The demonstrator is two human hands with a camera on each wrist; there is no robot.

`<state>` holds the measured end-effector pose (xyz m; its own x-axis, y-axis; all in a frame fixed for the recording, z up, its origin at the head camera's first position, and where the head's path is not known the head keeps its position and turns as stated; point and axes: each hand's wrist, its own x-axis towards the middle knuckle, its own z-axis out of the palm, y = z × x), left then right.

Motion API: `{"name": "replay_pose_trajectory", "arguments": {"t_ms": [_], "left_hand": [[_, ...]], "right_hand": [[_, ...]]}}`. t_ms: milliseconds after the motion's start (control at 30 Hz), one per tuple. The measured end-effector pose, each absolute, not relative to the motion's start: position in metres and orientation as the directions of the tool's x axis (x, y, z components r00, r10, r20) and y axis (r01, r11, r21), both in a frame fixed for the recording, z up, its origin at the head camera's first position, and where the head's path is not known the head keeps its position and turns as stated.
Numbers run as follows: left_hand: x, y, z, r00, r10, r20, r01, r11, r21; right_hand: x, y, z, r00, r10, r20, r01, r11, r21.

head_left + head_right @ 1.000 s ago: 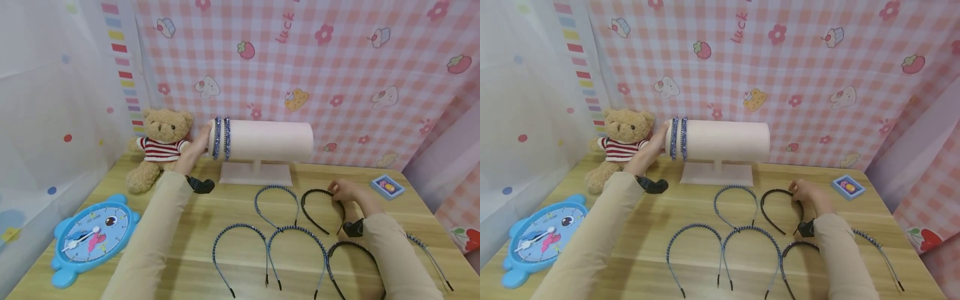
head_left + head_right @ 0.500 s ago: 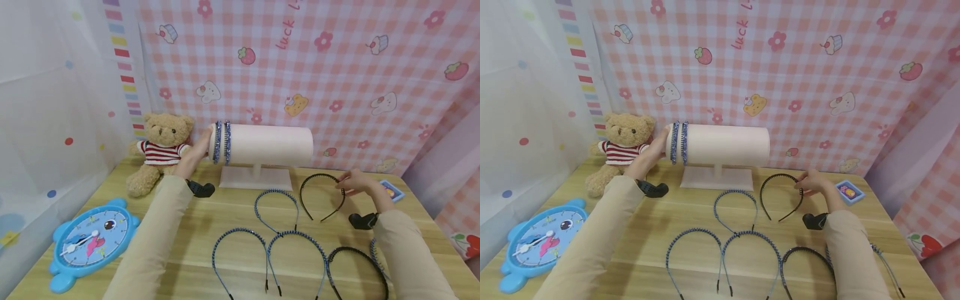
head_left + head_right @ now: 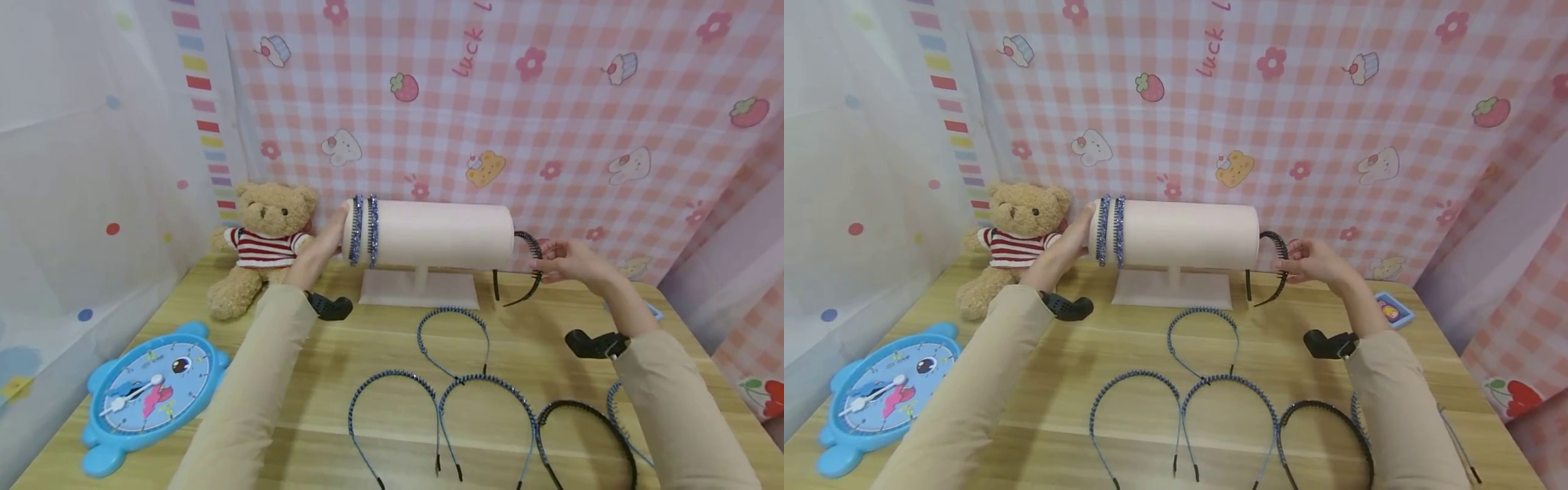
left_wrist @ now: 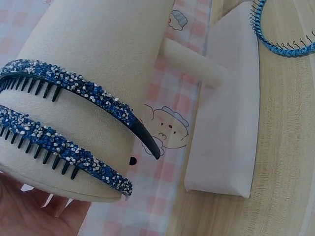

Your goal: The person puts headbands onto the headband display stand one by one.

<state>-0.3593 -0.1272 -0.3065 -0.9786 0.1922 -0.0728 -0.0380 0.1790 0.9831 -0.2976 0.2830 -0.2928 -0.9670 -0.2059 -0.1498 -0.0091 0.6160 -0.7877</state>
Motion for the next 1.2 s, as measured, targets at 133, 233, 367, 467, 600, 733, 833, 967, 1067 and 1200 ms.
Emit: {"name": "replay_pose_trajectory", "arguments": {"t_ms": [133, 233, 367, 467, 600, 733, 833, 967, 1067, 1200], "left_hand": [[-0.360, -0.128, -0.306, -0.978, 0.196, -0.073, -0.037, 0.180, 0.983], [-0.360, -0.129, -0.305, -0.978, 0.197, -0.068, -0.032, 0.181, 0.983], [-0.361, -0.132, -0.303, -0.979, 0.194, -0.055, -0.019, 0.182, 0.983], [-0.360, -0.133, -0.303, -0.979, 0.194, -0.054, -0.019, 0.179, 0.984], [-0.359, -0.132, -0.305, -0.980, 0.191, -0.059, -0.026, 0.171, 0.985], [-0.359, -0.129, -0.306, -0.980, 0.189, -0.061, -0.029, 0.164, 0.986], [-0.360, -0.128, -0.305, -0.981, 0.187, -0.060, -0.030, 0.159, 0.987], [-0.361, -0.129, -0.305, -0.982, 0.178, -0.058, -0.029, 0.163, 0.986], [-0.362, -0.129, -0.306, -0.983, 0.174, -0.055, -0.024, 0.176, 0.984], [-0.361, -0.128, -0.307, -0.983, 0.177, -0.054, -0.019, 0.195, 0.981]], "right_hand": [[-0.298, 0.268, -0.282, -0.983, -0.149, -0.105, -0.008, 0.611, -0.792], [-0.298, 0.258, -0.276, -0.992, -0.115, -0.056, -0.029, 0.627, -0.779], [-0.299, 0.244, -0.270, -0.994, -0.109, 0.003, -0.070, 0.614, -0.786], [-0.300, 0.237, -0.270, -0.992, -0.120, 0.030, -0.094, 0.577, -0.811], [-0.301, 0.233, -0.274, -0.990, -0.132, 0.055, -0.121, 0.573, -0.810], [-0.301, 0.235, -0.276, -0.985, -0.146, 0.088, -0.158, 0.576, -0.802], [-0.301, 0.236, -0.275, -0.981, -0.149, 0.126, -0.191, 0.607, -0.771], [-0.302, 0.236, -0.275, -0.977, -0.132, 0.167, -0.212, 0.690, -0.692], [-0.304, 0.240, -0.276, -0.972, -0.159, 0.171, -0.233, 0.712, -0.662], [-0.306, 0.248, -0.277, -0.960, -0.255, 0.116, -0.268, 0.712, -0.649]]}}
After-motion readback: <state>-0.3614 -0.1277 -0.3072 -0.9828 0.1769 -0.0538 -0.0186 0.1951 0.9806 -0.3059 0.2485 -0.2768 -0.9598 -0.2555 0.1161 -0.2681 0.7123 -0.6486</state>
